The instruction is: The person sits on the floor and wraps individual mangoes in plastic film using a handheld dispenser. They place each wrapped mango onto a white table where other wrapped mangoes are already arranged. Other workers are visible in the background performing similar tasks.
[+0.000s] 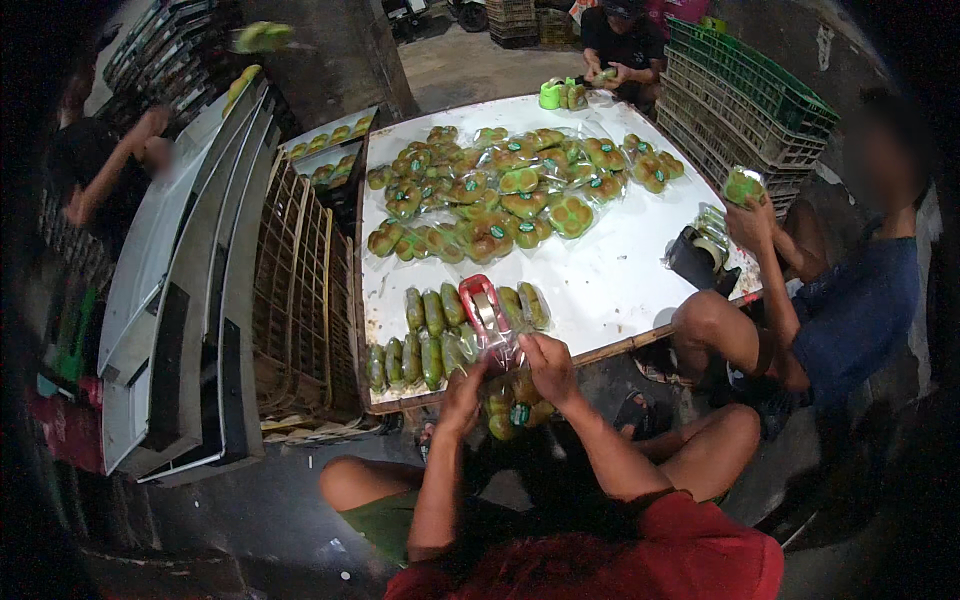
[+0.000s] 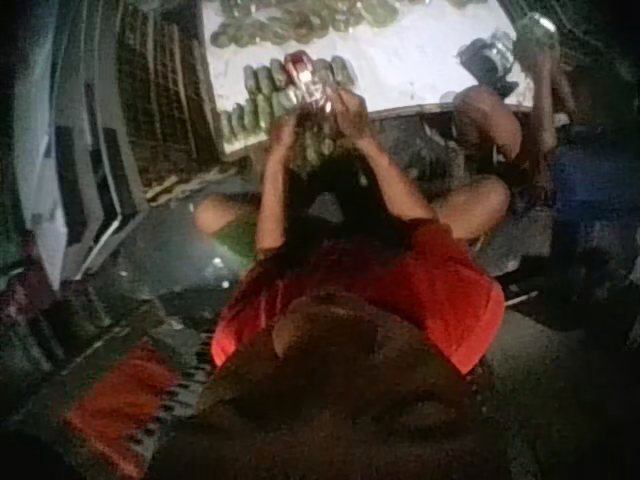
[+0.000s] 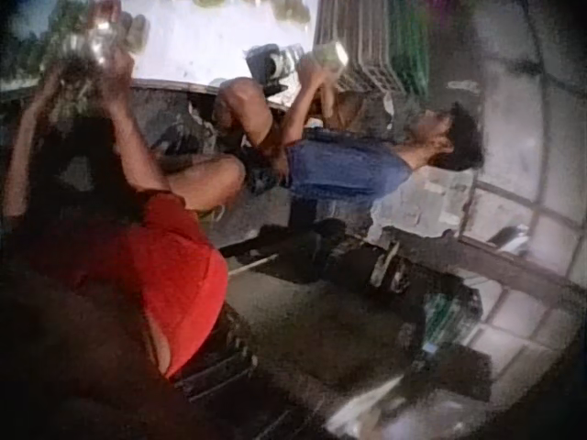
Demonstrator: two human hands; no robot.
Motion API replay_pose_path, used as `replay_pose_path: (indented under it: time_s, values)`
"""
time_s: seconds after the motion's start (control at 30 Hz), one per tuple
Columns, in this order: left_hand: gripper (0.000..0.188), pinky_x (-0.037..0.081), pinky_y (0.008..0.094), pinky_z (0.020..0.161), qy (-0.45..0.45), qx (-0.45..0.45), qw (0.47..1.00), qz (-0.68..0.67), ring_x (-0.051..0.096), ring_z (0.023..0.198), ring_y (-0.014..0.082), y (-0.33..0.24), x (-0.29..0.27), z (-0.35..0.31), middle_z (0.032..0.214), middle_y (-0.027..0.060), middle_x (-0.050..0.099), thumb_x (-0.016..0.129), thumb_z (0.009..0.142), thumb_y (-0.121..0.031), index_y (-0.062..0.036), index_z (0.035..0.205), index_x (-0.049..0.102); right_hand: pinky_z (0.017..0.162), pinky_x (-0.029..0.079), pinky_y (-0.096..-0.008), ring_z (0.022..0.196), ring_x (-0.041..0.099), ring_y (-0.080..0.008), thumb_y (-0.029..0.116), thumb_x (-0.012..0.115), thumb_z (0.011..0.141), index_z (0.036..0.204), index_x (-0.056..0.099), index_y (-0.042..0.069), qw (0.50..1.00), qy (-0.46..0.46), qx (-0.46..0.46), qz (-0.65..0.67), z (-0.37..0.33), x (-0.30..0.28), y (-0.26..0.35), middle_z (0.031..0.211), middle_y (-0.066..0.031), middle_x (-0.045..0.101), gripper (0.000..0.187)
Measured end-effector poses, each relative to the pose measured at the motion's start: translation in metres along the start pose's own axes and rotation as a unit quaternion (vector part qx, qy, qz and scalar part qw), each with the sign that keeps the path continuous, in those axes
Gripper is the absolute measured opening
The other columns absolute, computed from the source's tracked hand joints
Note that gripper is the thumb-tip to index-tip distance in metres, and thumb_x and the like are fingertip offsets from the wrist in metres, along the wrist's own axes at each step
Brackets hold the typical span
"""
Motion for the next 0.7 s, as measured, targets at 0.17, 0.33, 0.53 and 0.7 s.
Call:
replay_pose_path:
  time_s: [0.17,0.33,0.53,0.7]
  values:
    - [0.060,0.048,0.0351,0.088,-0.026,0.066,0.997,-0.034,0.061,0.098,0.0203,-0.047,0.037,-0.025,0.102,0.0108,0.066,0.040,0.098,-0.053,0.0006,0.111,0.064,0.064,0.045,-0.0341,0.068,0.058,-0.0167,0.028,0.047,0.098,0.079,0.063,0.000,0.958,0.091,0.156,0.224,-0.005,0.009,-0.029,0.073,-0.0067,0.063,0.037]
    - [0.064,0.044,0.0339,0.093,-0.065,0.105,0.991,0.051,0.057,0.103,0.0198,-0.069,0.014,-0.046,0.112,0.0121,0.062,0.031,0.099,-0.056,-0.0027,0.122,0.060,0.080,0.046,-0.0271,0.087,0.059,-0.0135,0.023,0.053,0.096,0.096,0.067,0.000,0.959,0.152,0.096,0.221,-0.015,0.016,0.022,0.092,-0.0066,0.066,0.027]
    - [0.041,0.044,0.0289,0.086,-0.289,0.283,0.877,0.260,0.055,0.095,0.0132,-0.115,0.025,-0.082,0.097,0.0120,0.064,0.049,0.100,-0.034,0.0016,0.102,0.069,0.086,0.043,-0.0264,0.089,0.058,-0.0165,0.012,0.061,0.088,0.097,0.066,-0.007,0.985,0.112,-0.072,0.109,-0.032,0.011,0.069,0.092,-0.0085,0.063,0.021]
    - [0.028,0.044,0.0232,0.075,-0.191,0.108,0.972,0.084,0.055,0.082,0.0101,-0.067,-0.006,-0.064,0.097,0.0069,0.062,0.052,0.098,-0.025,-0.0010,0.110,0.061,0.077,0.045,-0.0277,0.081,0.059,-0.0141,0.023,0.064,0.085,0.090,0.068,-0.003,0.967,0.114,0.054,0.221,-0.038,0.023,0.027,0.086,-0.0079,0.066,0.026]
Point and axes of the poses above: each hand's wrist, its own z-axis towards the middle knuckle, its own x-axis out of the palm, y = z × x, the point moved 6 cm from there along z, towards the middle knuckle
